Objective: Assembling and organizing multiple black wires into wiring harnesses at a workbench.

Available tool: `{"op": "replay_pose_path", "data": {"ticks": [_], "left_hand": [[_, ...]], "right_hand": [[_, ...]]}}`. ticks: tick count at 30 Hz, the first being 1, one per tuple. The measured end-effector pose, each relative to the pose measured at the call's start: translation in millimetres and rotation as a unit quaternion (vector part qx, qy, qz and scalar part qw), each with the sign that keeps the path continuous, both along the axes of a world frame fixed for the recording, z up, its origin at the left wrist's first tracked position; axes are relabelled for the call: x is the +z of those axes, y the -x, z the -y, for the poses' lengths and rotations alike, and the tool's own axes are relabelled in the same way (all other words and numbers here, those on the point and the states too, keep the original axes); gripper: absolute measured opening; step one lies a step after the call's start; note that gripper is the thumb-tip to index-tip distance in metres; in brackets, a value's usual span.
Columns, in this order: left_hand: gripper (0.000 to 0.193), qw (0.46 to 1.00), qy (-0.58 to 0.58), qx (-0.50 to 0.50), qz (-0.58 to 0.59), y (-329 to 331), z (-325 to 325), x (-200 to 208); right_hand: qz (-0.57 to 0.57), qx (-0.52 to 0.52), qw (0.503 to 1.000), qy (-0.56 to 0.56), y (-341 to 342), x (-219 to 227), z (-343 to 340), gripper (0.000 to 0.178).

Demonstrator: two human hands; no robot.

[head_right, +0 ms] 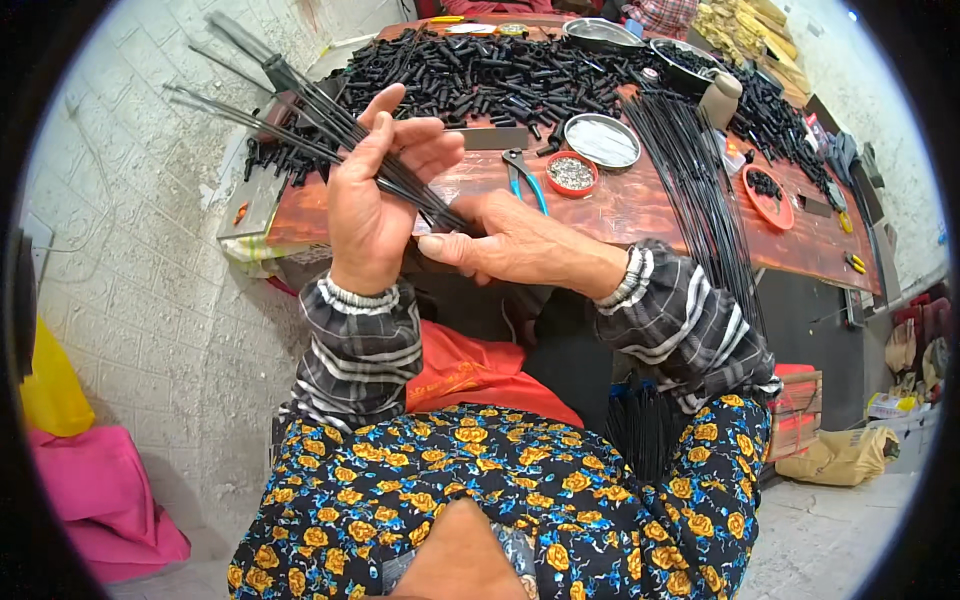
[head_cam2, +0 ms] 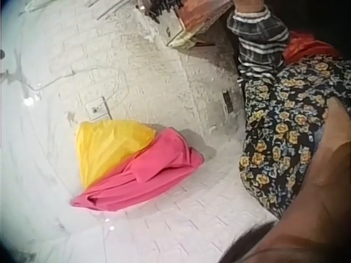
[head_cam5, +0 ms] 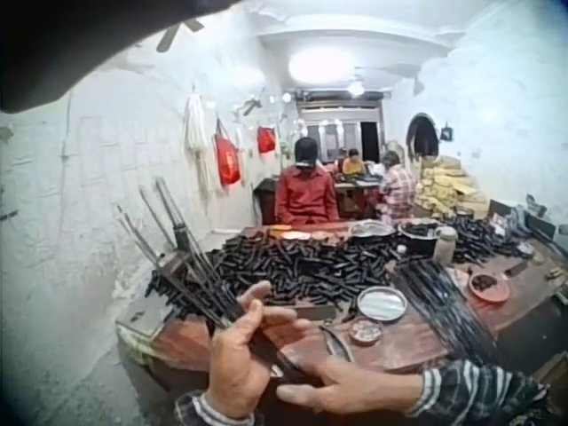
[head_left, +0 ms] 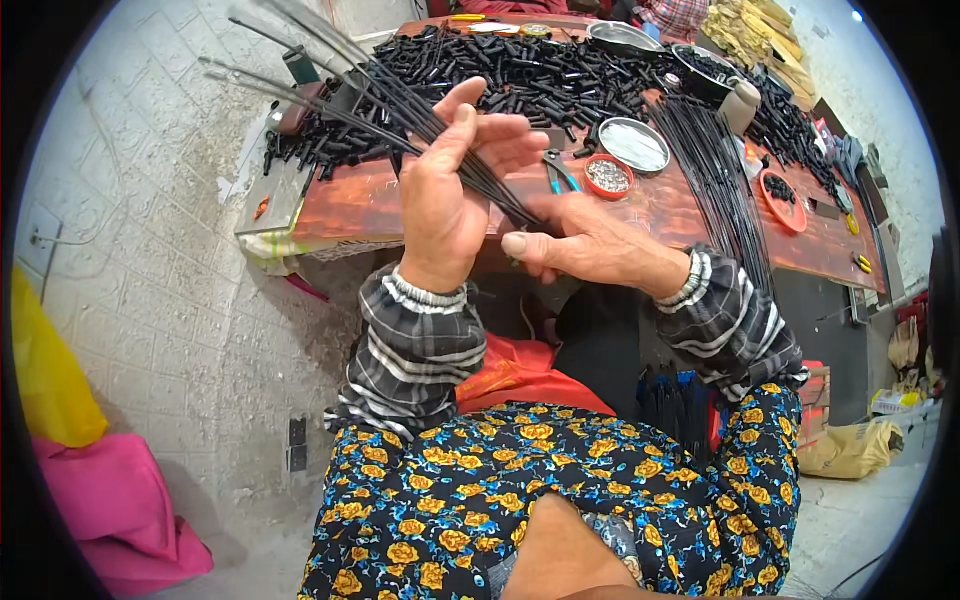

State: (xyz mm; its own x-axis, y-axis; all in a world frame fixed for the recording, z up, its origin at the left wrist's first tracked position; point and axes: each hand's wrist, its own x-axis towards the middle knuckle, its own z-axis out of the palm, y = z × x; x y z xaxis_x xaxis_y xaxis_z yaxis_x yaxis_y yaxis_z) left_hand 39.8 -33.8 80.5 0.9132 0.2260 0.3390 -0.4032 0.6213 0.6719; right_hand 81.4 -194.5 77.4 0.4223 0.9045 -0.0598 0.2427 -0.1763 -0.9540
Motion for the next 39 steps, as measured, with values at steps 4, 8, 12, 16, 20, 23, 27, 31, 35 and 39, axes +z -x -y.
{"op": "replay_pose_path", "data": {"ticks": [4,8,12,16,20,23,27,31,35,39], "left_hand": [[0.035,0.996,-0.065,-0.057,-0.004,5,15,8],[0.035,0.987,-0.102,-0.124,-0.021,2,12,10],[0.036,0.993,-0.044,-0.085,-0.073,19,8,-13],[0.031,0.994,-0.054,-0.020,-0.095,15,1,2],[0.029,0.993,-0.047,-0.059,-0.087,13,-1,8],[0.028,0.990,-0.044,-0.083,-0.102,8,-1,6],[0.027,0.989,-0.057,-0.074,-0.115,6,4,7],[0.025,0.987,-0.089,-0.065,-0.116,4,3,8],[0.023,0.988,-0.081,-0.041,-0.126,5,7,10],[0.024,0.987,-0.072,-0.054,-0.132,6,11,12]], "right_hand": [[-0.130,0.048,0.985,-0.099,8,-14,0,0.039],[-0.122,-0.042,0.979,-0.156,19,-21,0,0.033],[-0.107,-0.059,0.983,-0.137,17,-32,4,0.033],[-0.129,-0.070,0.983,-0.113,21,-24,4,0.033],[0.002,-0.113,0.972,-0.205,13,-29,1,0.030],[0.180,-0.204,0.932,-0.238,10,-29,-2,0.027],[0.292,-0.218,0.903,-0.226,11,-24,4,0.023],[0.339,-0.251,0.881,-0.214,12,-24,6,0.021],[0.315,-0.340,0.845,-0.265,-1,-29,7,0.021],[0.055,-0.284,0.903,-0.317,3,-4,13,0.016]]}}
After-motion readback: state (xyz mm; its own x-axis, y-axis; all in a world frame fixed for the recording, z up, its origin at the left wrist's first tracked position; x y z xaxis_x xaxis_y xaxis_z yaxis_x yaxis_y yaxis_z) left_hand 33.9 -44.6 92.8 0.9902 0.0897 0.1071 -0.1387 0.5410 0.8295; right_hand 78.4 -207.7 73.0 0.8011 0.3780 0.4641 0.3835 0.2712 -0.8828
